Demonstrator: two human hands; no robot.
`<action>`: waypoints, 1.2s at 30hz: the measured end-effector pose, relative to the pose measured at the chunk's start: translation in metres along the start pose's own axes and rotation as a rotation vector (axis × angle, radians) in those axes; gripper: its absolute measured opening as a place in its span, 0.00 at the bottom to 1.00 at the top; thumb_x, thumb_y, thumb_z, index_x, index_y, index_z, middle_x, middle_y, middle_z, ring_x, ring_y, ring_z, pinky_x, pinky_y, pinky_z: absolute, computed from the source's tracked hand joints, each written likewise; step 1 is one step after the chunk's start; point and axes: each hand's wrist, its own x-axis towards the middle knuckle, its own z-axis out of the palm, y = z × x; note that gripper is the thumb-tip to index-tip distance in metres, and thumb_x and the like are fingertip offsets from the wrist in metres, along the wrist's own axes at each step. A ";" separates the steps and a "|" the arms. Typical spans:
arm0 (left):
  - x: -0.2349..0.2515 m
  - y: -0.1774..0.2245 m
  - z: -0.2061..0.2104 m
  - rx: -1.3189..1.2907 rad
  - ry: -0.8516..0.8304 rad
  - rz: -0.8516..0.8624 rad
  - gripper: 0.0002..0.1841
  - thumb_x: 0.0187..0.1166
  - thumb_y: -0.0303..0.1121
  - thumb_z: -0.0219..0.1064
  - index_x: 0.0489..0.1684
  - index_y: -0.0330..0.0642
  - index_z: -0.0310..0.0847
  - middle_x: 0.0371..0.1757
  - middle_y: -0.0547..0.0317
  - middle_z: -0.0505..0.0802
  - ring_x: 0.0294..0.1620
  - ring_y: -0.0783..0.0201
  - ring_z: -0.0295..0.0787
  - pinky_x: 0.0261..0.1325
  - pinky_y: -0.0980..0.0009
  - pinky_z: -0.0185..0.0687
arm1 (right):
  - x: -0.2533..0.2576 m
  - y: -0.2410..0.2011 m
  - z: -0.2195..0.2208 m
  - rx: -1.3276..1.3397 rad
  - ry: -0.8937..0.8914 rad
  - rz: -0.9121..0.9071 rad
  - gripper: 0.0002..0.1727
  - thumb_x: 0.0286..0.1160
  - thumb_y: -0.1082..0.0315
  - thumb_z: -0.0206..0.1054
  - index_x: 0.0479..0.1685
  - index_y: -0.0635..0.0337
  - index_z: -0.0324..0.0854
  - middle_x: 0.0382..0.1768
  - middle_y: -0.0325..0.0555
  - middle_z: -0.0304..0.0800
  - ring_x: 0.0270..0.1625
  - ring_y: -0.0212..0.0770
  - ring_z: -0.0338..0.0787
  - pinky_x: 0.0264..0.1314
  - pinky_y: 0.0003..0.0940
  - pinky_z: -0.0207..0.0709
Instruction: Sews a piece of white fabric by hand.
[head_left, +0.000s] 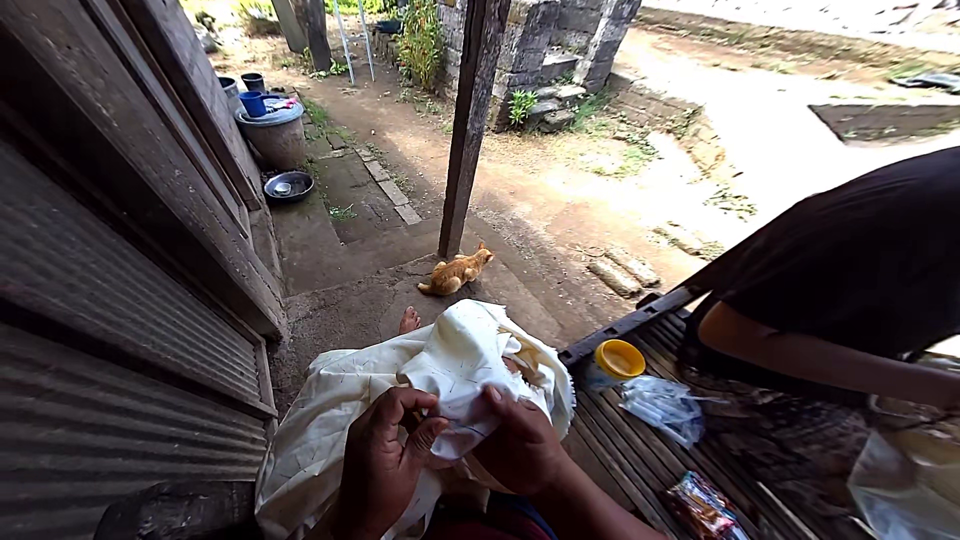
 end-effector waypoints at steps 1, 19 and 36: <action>0.001 0.000 -0.001 0.021 0.006 0.004 0.13 0.81 0.43 0.71 0.48 0.43 0.85 0.40 0.67 0.92 0.36 0.81 0.87 0.42 0.85 0.86 | 0.000 0.000 -0.001 0.001 -0.007 -0.011 0.18 0.79 0.57 0.72 0.59 0.59 0.88 0.55 0.52 0.95 0.61 0.46 0.94 0.69 0.49 0.85; -0.001 -0.012 -0.017 0.103 -0.002 0.025 0.08 0.83 0.41 0.67 0.43 0.47 0.83 0.38 0.70 0.89 0.37 0.83 0.85 0.42 0.87 0.84 | 0.002 -0.018 -0.016 -0.190 0.209 -0.284 0.28 0.90 0.61 0.50 0.87 0.52 0.53 0.50 0.50 0.91 0.48 0.45 0.95 0.57 0.44 0.89; 0.013 0.022 -0.031 0.194 -0.119 0.027 0.16 0.90 0.51 0.54 0.41 0.52 0.79 0.37 0.73 0.87 0.47 0.80 0.85 0.76 0.65 0.73 | -0.006 -0.060 -0.015 -1.352 0.077 -0.445 0.09 0.87 0.65 0.62 0.44 0.60 0.85 0.35 0.31 0.90 0.38 0.19 0.88 0.46 0.18 0.84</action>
